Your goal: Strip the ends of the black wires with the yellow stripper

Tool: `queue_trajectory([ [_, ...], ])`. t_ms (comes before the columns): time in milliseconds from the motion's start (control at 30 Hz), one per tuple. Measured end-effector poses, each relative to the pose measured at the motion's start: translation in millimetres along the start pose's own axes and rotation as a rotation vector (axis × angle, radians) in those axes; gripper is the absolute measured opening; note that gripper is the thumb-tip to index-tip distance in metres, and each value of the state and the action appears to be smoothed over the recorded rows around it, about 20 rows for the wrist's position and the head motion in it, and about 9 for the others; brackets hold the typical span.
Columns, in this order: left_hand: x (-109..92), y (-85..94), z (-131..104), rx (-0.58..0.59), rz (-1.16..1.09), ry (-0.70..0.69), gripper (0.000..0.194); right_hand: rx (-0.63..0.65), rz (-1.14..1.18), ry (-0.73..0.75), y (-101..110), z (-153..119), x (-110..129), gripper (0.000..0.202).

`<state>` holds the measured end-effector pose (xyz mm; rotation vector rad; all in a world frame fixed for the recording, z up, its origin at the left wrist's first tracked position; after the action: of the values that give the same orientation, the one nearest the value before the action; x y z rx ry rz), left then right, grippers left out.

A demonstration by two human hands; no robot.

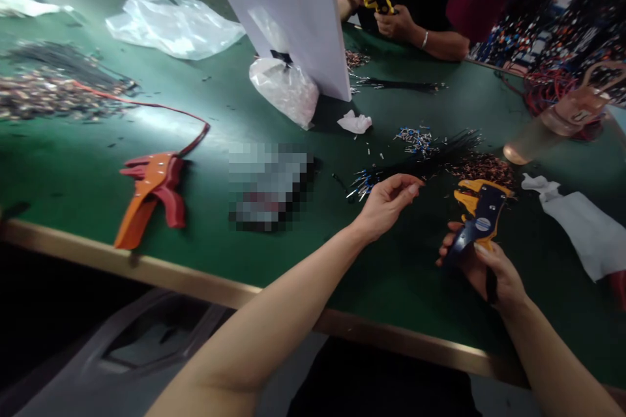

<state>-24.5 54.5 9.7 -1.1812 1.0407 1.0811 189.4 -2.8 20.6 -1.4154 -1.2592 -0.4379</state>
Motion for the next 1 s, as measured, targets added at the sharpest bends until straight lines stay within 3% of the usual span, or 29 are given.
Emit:
queue_trajectory([
  [200, 0, 2.3, -1, 0.001, 0.129, -0.021, 0.023, 0.021, 0.038, -0.031, -5, -1, 1, 0.046],
  [400, -3, 2.4, -2, 0.078, 0.277, -0.078, 0.022, 0.083, 0.072, -0.067, -4, -2, -4, 0.047],
  [733, -6, 0.6, -5, 0.159, 0.264, -0.098, 0.027, 0.135, 0.013, -0.110, -5, -4, -8, 0.044],
  [1000, -6, 0.9, -5, 0.185, 0.254, -0.082, 0.029, 0.103, -0.041, -0.098, -7, -6, -8, 0.041],
])
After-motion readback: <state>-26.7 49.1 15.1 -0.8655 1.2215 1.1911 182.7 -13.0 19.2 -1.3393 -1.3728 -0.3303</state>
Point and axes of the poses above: each hand's wrist, its own z-axis towards the middle knuckle, its own y-axis out of the back of the hand, x = y × z, the point moved 1 cm from there along z, towards the middle knuckle, and after that the axes turned 2 degrees about z, right-handed, at the moved point
